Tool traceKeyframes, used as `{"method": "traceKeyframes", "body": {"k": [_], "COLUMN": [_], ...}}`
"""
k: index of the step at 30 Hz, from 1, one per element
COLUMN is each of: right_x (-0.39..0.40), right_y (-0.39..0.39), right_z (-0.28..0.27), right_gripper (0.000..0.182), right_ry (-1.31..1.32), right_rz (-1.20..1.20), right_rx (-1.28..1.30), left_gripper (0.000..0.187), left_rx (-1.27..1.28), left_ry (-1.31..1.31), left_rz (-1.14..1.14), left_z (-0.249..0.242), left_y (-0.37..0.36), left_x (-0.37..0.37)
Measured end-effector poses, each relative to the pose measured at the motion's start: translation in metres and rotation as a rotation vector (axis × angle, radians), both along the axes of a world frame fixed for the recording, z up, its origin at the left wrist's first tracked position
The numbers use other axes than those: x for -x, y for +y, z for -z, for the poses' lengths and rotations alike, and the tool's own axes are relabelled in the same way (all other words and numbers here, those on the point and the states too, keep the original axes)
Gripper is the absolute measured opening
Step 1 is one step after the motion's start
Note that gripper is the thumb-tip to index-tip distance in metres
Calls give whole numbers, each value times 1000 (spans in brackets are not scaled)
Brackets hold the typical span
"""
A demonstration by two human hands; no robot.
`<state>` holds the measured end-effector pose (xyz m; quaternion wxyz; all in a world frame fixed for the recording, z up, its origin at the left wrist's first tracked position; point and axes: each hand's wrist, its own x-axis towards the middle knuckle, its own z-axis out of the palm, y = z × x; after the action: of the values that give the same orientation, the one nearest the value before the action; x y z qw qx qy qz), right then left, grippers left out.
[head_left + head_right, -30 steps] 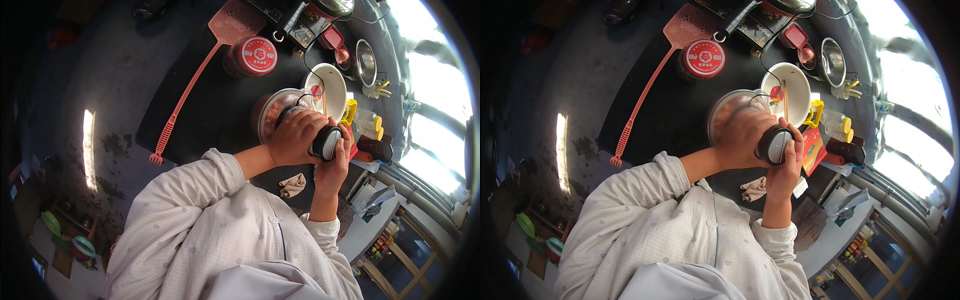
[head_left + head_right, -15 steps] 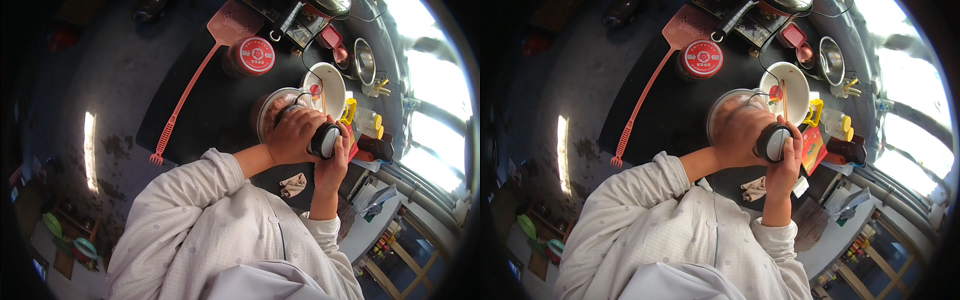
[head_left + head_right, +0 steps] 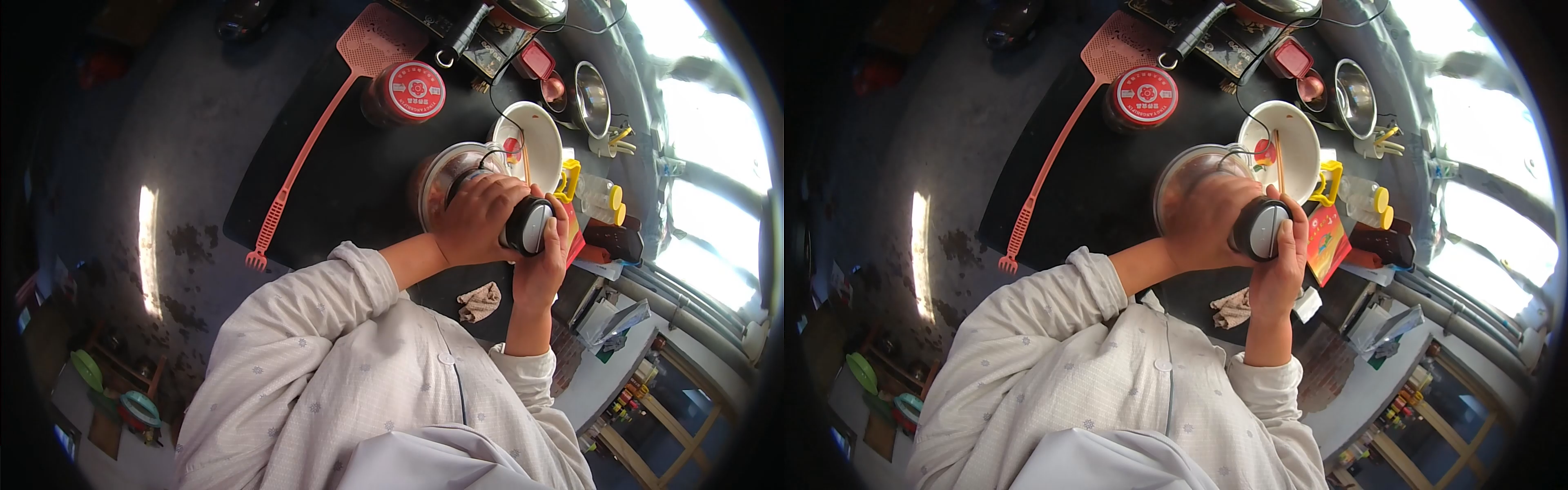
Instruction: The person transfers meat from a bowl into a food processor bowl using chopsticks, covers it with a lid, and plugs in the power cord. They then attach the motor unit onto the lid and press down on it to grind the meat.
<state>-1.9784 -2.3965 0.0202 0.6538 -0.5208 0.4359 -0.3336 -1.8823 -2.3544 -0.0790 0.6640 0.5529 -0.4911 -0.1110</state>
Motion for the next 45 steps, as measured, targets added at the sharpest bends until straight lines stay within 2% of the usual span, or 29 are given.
{"method": "traceKeyframes", "body": {"k": [14,21,27,34,45], "right_x": [1,16,15,8,6], "right_y": [-2,-19,-24,-35,-31], "right_z": [-6,-12,-27,-44,-35], "right_gripper": [45,36,43,48,47], "right_ry": [3,-17,175,387,389], "right_rz": [-36,-191,-341,-508,-423], "right_rx": [-27,-93,38,26,25], "left_gripper": [92,88,83,83,83], "left_rx": [-35,-111,-62,-24,21], "left_ry": [-16,-74,-49,-61,22], "left_rz": [29,50,35,45,43], "left_z": [-3,-23,-22,-13,-11], "left_y": [0,2,0,-3,-3], "left_x": [0,-11,-10,-10,-11]}}
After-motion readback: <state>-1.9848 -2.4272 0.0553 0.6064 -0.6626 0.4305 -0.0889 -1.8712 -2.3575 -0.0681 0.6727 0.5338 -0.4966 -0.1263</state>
